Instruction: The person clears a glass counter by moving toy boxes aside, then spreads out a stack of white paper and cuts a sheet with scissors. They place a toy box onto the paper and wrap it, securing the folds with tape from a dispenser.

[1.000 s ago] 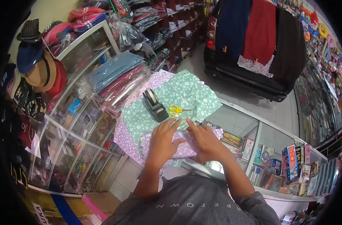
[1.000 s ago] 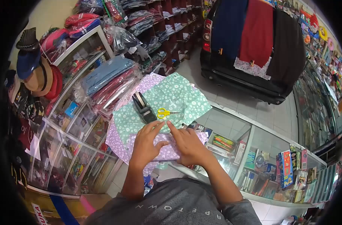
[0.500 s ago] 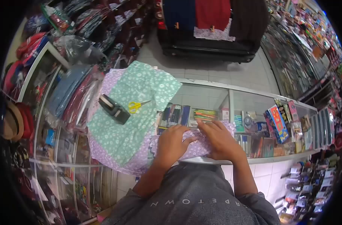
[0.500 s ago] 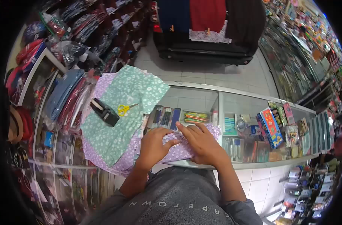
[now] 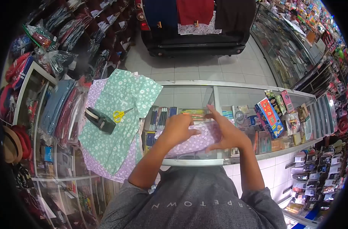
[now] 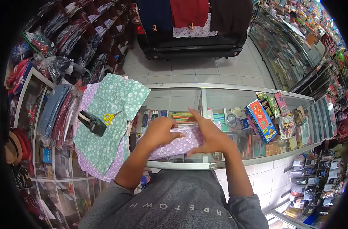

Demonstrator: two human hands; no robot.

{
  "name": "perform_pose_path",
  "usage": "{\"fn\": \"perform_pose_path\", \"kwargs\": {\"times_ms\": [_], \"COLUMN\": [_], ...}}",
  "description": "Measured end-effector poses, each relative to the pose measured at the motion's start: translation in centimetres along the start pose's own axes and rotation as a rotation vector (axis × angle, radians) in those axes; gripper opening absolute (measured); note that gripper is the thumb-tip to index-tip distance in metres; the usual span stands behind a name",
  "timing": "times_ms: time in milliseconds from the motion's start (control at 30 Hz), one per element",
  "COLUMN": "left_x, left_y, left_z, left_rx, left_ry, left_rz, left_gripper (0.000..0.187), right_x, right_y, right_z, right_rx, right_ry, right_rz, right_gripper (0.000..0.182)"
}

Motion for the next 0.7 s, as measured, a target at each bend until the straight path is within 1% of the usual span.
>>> {"fn": "perform_pose_path", "kwargs": {"times_ms": [33, 67, 133, 167, 200, 267, 300, 333, 400, 433, 467, 533, 567, 600, 633, 667, 700], "left_x": [-0.2, -0.2, -0.1, -0.3, -0.9, -1.3, -1.0, -1.0, -0.6, -0.5, -0.2, 0.8, 1.5, 2.0, 2.9, 2.6, 2.3], "left_y": [0.2, -0.1, 0.1, 0.0, 0.0, 0.2, -0.1, -0.1, 0.0, 0.4, 0.8, 1.7, 2.2, 2.3, 2.1, 2.4, 2.7], "left_z": [0.6, 1.1, 2.1, 2.5, 2.8, 3.2, 3.1, 3.2, 3.2, 3.4, 3.5, 3.5, 3.5, 3.4, 3.2, 3.2, 3.4], "left_rx": [-0.008, -0.01, -0.166, -0.141, -0.146, -0.29, -0.345, -0.348, -0.32, -0.324, -0.303, -0.286, -0.29, -0.293, -0.306, -0.307, -0.342], "left_ry": [0.034, 0.034, 0.09, 0.15, 0.15, 0.178, 0.167, 0.161, 0.24, 0.234, 0.242, 0.246, 0.238, 0.228, 0.287, 0.282, 0.269], "left_rz": [-0.005, -0.005, 0.073, 0.035, 0.033, -0.056, -0.08, -0.08, -0.065, -0.066, -0.078, -0.095, -0.121, -0.146, -0.155, -0.157, -0.243], "left_gripper": [0.046, 0.046, 0.046, 0.047, 0.047, 0.043, 0.039, 0.039, 0.035, 0.035, 0.035, 0.035, 0.035, 0.035, 0.035, 0.035, 0.033], "right_x": [0.7, 1.3, 2.5, 2.5, 2.9, 4.3, 4.4, 4.4, 4.0, 5.0, 5.3, 6.2, 6.2, 6.6, 7.0, 7.1, 6.4], "right_y": [-0.7, -1.1, -2.2, -2.7, -2.9, -2.6, -2.3, -2.2, -1.0, -0.2, -0.3, -0.5, -1.3, -1.7, -2.5, -3.1, -3.8], "right_z": [0.1, 0.4, 1.4, 2.1, 2.5, 3.3, 3.6, 3.7, 3.7, 3.4, 3.4, 2.8, 2.7, 2.4, 2.3, 2.3, 2.4], "right_rx": [0.07, 0.07, 0.206, 0.266, 0.265, 0.203, 0.113, 0.111, -0.099, -0.116, -0.118, -0.187, -0.159, -0.166, -0.106, -0.042, -0.001], "right_ry": [-0.006, -0.004, 0.018, 0.056, 0.062, 0.13, 0.117, 0.119, 0.062, 0.084, 0.086, 0.195, 0.193, 0.192, 0.166, 0.141, 0.127], "right_rz": [0.059, 0.06, 0.189, 0.232, 0.232, 0.344, 0.31, 0.317, 0.154, 0.15, 0.157, 0.275, 0.289, 0.293, 0.285, 0.274, 0.253], "right_gripper": [0.118, 0.118, 0.093, 0.077, 0.077, 0.08, 0.092, 0.092, 0.11, 0.123, 0.123, 0.127, 0.122, 0.122, 0.119, 0.116, 0.1]}}
Point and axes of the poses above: each hand's wrist, its own z-axis towards the middle knuckle, its own y-axis out of the palm, x = y × z, the point moved 6 cm from there along z, towards the middle knuckle, and after that the axes turned 15 degrees about -y, right-handed, at the moved point
